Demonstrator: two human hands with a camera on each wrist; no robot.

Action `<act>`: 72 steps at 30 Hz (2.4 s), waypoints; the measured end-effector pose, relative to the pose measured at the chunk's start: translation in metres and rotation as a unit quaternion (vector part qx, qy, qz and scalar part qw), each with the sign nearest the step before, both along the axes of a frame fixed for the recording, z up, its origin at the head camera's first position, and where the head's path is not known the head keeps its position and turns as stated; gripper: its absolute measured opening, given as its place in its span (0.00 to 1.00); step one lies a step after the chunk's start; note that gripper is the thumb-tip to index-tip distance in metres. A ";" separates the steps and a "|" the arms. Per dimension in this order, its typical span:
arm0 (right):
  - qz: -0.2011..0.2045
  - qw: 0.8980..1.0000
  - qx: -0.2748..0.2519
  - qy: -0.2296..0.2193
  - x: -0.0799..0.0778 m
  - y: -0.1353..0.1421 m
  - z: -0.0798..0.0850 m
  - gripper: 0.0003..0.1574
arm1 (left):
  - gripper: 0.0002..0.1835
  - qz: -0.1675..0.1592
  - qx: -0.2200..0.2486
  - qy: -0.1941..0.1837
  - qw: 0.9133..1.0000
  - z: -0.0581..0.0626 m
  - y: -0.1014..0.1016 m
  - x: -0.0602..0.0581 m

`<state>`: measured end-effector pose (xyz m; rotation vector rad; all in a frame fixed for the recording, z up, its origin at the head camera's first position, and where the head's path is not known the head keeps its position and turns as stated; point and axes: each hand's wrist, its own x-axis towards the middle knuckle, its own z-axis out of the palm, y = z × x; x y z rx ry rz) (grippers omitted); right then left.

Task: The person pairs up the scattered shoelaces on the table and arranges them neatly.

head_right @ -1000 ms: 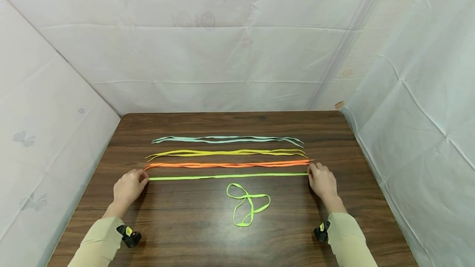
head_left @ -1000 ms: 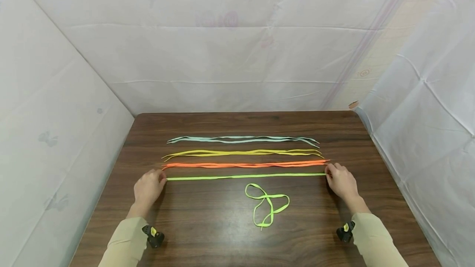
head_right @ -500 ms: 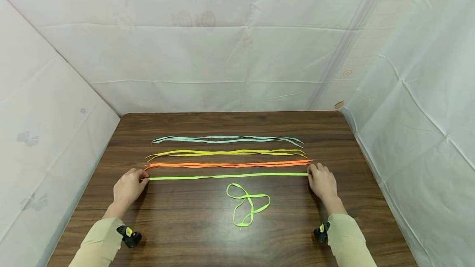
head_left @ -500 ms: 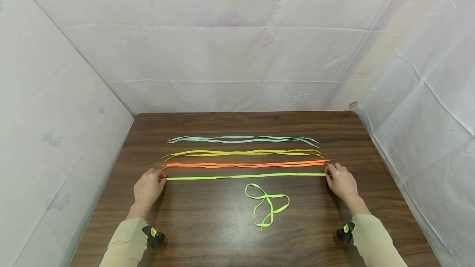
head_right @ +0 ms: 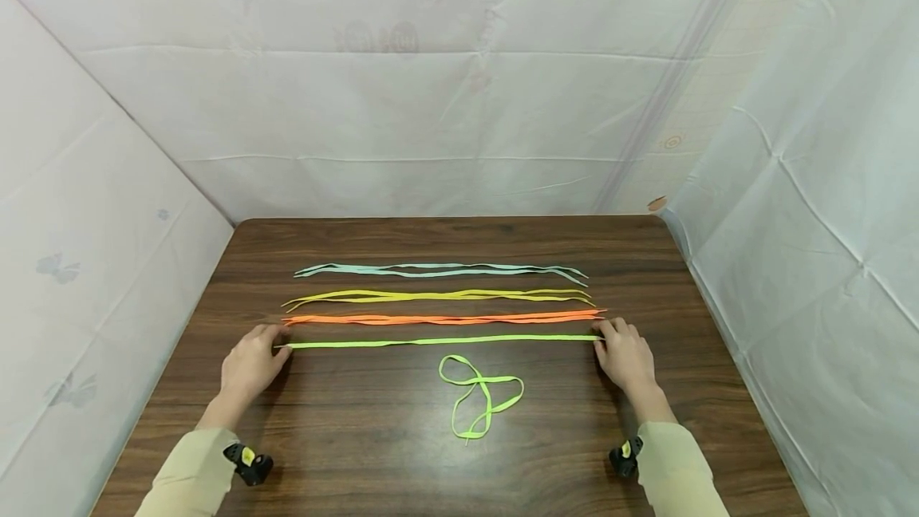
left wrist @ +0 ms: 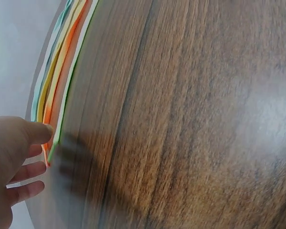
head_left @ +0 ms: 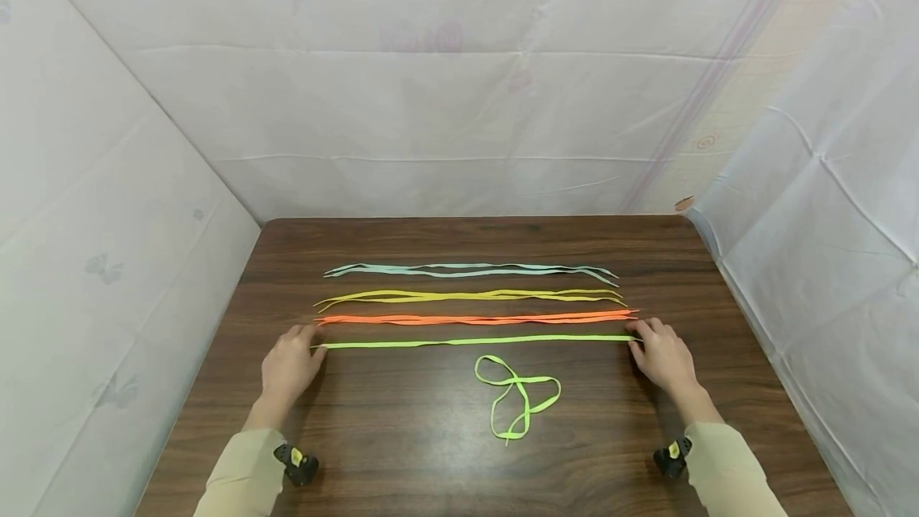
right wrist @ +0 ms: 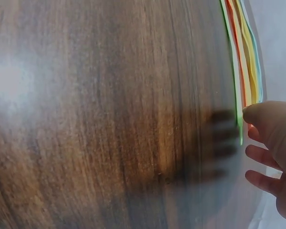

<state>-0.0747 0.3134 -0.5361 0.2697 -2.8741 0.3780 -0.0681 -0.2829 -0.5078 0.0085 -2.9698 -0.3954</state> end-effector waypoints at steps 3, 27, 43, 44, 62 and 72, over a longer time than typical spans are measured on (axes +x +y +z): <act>0.001 1.000 0.003 -0.003 0.001 -0.003 0.003 0.20 | 0.18 -0.014 -0.007 0.003 1.000 0.002 0.005 0.001; 0.076 0.997 0.016 -0.015 0.012 -0.052 0.011 0.26 | 0.32 -0.210 -0.032 0.067 0.975 0.001 0.083 0.001; 0.111 0.994 -0.014 -0.004 0.022 -0.083 0.007 0.22 | 0.31 -0.309 -0.034 0.077 0.947 -0.009 0.148 0.001; 0.112 0.994 -0.014 -0.007 0.022 -0.085 0.007 0.22 | 0.30 -0.314 -0.032 0.084 0.945 -0.010 0.152 0.001; 0.156 0.988 -0.005 -0.004 0.032 -0.114 0.001 0.19 | 0.15 -0.396 -0.072 0.122 0.907 -0.025 0.206 0.007; 0.147 0.989 0.014 -0.012 0.034 -0.114 0.000 0.14 | 0.06 -0.394 -0.091 0.130 0.905 -0.023 0.212 0.010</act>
